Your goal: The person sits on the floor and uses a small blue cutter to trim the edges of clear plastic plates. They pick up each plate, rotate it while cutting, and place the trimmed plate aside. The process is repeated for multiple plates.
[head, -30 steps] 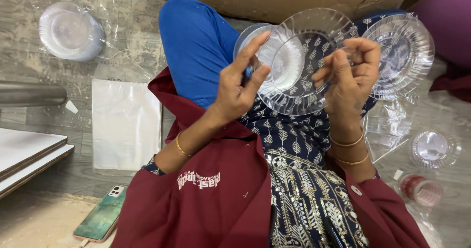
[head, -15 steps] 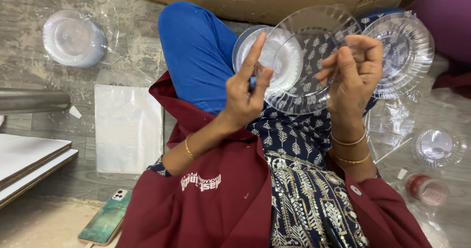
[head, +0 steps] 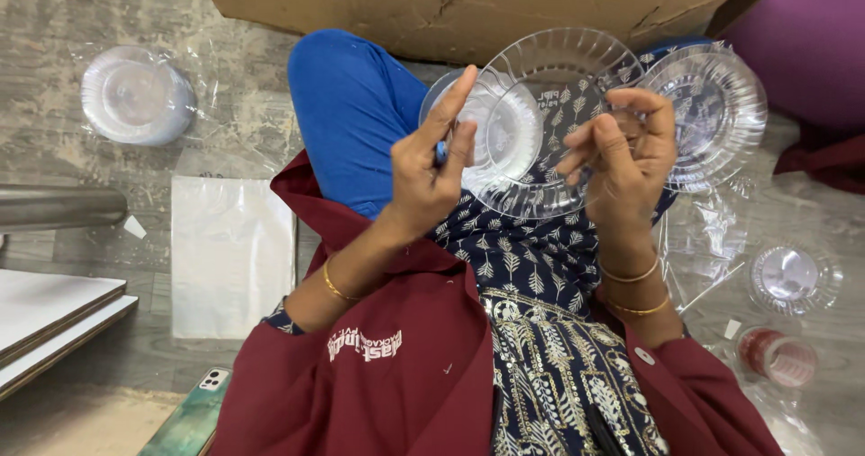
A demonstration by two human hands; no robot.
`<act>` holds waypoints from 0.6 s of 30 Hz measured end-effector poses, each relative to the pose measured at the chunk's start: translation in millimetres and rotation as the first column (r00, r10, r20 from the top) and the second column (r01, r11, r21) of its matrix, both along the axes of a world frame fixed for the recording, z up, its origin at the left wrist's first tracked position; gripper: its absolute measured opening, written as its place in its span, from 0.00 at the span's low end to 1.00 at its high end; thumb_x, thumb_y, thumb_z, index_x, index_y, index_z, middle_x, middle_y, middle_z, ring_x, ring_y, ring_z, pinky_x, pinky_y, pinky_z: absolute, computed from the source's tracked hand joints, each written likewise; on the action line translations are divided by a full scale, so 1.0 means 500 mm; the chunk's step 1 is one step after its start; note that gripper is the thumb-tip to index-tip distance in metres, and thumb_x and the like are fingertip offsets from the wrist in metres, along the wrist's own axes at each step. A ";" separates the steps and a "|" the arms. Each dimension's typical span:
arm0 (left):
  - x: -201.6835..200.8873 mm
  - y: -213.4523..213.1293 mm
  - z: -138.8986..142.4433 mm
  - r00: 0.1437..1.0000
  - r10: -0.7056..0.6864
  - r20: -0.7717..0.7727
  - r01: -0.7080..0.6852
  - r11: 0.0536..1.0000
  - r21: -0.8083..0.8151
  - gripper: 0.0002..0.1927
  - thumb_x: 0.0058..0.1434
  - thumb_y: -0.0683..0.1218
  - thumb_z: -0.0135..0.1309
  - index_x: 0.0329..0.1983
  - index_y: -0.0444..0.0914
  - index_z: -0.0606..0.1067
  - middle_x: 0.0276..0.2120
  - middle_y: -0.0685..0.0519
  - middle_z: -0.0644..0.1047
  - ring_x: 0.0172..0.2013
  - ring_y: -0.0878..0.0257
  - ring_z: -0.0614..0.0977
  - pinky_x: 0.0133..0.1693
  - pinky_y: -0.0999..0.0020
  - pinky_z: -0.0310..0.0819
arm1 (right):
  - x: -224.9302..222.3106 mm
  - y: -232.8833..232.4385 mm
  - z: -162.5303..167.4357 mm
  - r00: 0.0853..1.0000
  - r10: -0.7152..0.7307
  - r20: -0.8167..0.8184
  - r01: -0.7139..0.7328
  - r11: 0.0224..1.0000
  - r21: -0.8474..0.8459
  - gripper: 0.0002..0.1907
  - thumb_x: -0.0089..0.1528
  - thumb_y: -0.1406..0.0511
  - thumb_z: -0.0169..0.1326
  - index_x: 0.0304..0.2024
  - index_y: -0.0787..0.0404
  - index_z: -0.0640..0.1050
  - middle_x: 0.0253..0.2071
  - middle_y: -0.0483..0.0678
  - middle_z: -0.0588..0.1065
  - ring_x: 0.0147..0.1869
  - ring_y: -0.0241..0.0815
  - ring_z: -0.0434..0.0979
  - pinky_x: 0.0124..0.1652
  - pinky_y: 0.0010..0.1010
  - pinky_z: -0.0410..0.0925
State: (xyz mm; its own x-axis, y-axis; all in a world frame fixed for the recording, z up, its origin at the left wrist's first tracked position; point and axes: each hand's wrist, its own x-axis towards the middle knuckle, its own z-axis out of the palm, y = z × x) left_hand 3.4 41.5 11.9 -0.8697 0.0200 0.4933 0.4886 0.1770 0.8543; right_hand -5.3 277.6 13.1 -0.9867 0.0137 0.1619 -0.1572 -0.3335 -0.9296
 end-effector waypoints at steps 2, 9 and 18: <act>0.010 0.023 -0.005 0.999 0.039 -0.010 -0.039 0.999 0.009 0.28 0.78 0.39 0.51 0.79 0.40 0.59 0.25 0.56 0.75 0.25 0.73 0.76 0.31 0.77 0.72 | -0.001 -0.008 -0.007 0.999 -0.036 -0.010 0.036 0.998 -0.048 0.08 0.77 0.72 0.48 0.58 0.64 0.67 0.35 0.56 0.78 0.28 0.42 0.78 0.26 0.24 0.70; 0.052 0.067 -0.026 0.996 -0.056 -0.075 0.056 0.998 0.002 0.41 0.71 0.40 0.59 0.79 0.34 0.48 0.32 0.52 0.78 0.29 0.66 0.80 0.32 0.73 0.76 | -0.010 -0.011 -0.004 0.983 -0.185 -0.021 0.179 0.971 -0.159 0.12 0.76 0.70 0.47 0.60 0.61 0.63 0.36 0.55 0.76 0.28 0.44 0.77 0.24 0.27 0.68; 0.060 0.087 -0.023 0.964 -0.117 -0.237 0.066 0.975 -0.212 0.47 0.63 0.42 0.66 0.77 0.31 0.51 0.31 0.50 0.79 0.28 0.59 0.81 0.34 0.65 0.76 | -0.021 -0.020 0.019 0.953 -0.302 -0.020 0.286 0.920 -0.268 0.13 0.75 0.68 0.46 0.61 0.58 0.61 0.38 0.53 0.75 0.30 0.44 0.77 0.27 0.31 0.70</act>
State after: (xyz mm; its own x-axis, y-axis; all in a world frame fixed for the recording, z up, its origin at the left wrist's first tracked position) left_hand 33.5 84.8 0.5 -0.7112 0.2141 0.6696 0.7015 0.2770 0.6566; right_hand -16.0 267.4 22.8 -0.9203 0.3512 0.1722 -0.3377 -0.4915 -0.8028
